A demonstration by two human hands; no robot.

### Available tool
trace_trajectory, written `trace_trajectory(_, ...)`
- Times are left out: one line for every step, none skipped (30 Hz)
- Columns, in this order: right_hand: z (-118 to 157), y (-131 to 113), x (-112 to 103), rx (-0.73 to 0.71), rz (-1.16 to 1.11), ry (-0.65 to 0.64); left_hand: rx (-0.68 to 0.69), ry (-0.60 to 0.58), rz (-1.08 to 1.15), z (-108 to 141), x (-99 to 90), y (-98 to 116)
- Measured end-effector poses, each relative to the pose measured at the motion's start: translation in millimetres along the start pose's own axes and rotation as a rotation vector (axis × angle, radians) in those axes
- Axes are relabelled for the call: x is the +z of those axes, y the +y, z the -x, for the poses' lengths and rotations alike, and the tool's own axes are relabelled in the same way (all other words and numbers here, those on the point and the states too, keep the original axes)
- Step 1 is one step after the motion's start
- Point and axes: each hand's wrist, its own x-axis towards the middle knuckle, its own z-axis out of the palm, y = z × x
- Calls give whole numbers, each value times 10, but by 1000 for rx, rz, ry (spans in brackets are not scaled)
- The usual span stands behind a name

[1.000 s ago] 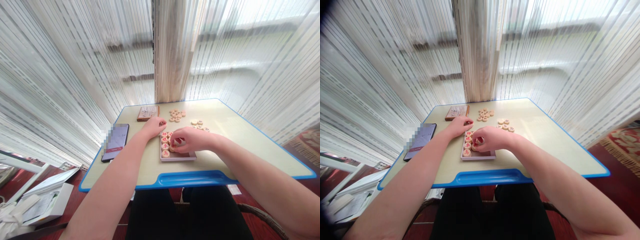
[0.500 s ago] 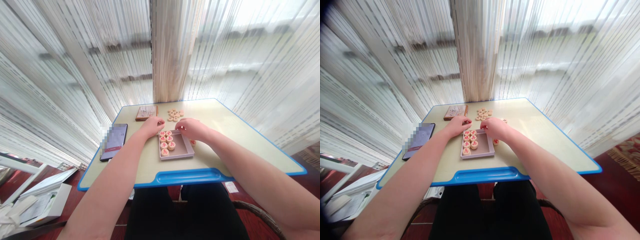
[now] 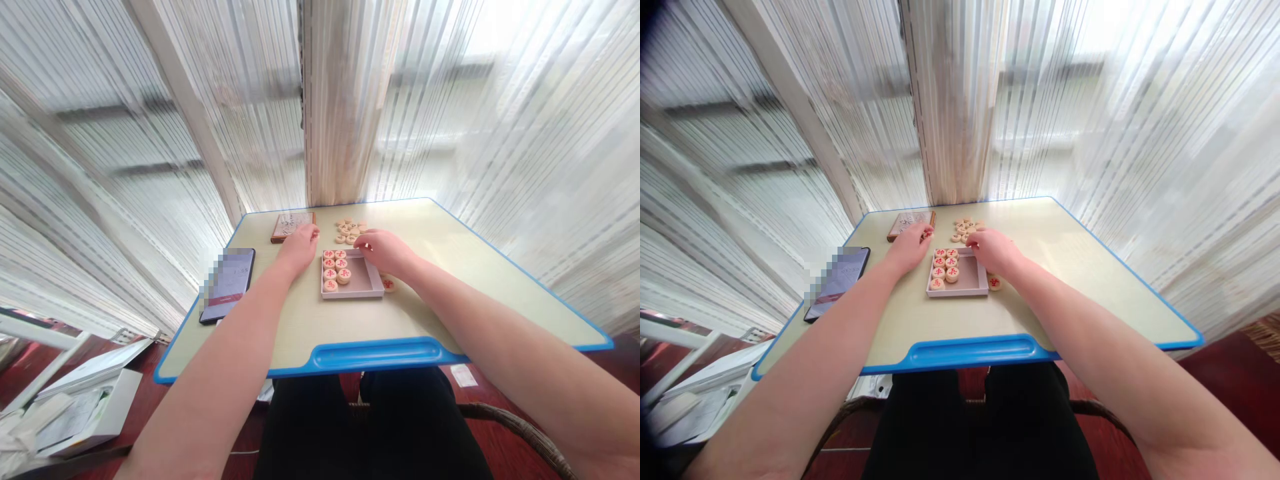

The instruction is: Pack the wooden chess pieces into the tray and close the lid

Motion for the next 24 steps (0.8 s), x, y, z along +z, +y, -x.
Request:
trace_trajectory(-9,15,16,-7,-14,20,8,0,-5,0,5,-3)
trace_trajectory(-15,27,28,-22,-25,41,18,-5,-9,1,10,-5)
trace_trajectory(-18,35,35,-41,-33,62,28,-14,-11,3,14,-6)
trace_trajectory(-17,37,35,-65,-42,83,36,-24,-10,5,16,-6)
trace_trajectory(-11,34,29,-99,-54,103,42,-35,-7,9,17,-4)
trace_trajectory(-1,24,18,-145,-69,117,47,-46,-4,12,17,-2)
trace_trajectory(12,8,2,-202,-86,120,51,-54,-3,15,15,2)
trace_trajectory(29,-12,-16,-268,-106,108,53,-59,-4,18,12,7)
trace_trajectory(48,-37,-34,-334,-125,86,54,-61,-7,21,8,12)
trace_trajectory(68,-65,-50,-389,-143,57,54,-61,-11,23,4,16)
trace_trajectory(89,-93,-63,-427,-158,27,55,-61,-13,24,-1,20)
trace_trajectory(109,-122,-72,-451,-170,0,56,-61,-16,25,-5,23)
trace_trajectory(128,-148,-78,-462,-178,-18,58,-63,-19,25,-8,25)
trace_trajectory(144,-172,-81,-466,-182,-31,61,-67,-23,25,-10,26)
trace_trajectory(158,-193,-82,-465,-184,-40,65,-72,-27,25,-10,25)
trace_trajectory(168,-210,-82,-465,-183,-49,68,-78,-32,24,-8,24)
trace_trajectory(176,-223,-82,-465,-183,-56,70,-84,-38,23,-4,22)
trace_trajectory(181,-233,-81,-467,-183,-64,69,-89,-42,22,1,19)
trace_trajectory(184,-239,-81,-470,-184,-71,67,-92,-45,21,7,17)
trace_trajectory(184,-243,-82,-472,-186,-79,66,-95,-46,19,14,14)
trace_trajectory(184,-245,-83,-473,-188,-85,66,-95,-46,17,19,13)
trace_trajectory(184,-246,-85,-471,-189,-90,67,-94,-45,15,22,12)
trace_trajectory(183,-244,-88,-468,-189,-97,70,-92,-43,13,23,12)
trace_trajectory(184,-242,-92,-466,-190,-105,73,-91,-43,12,22,13)
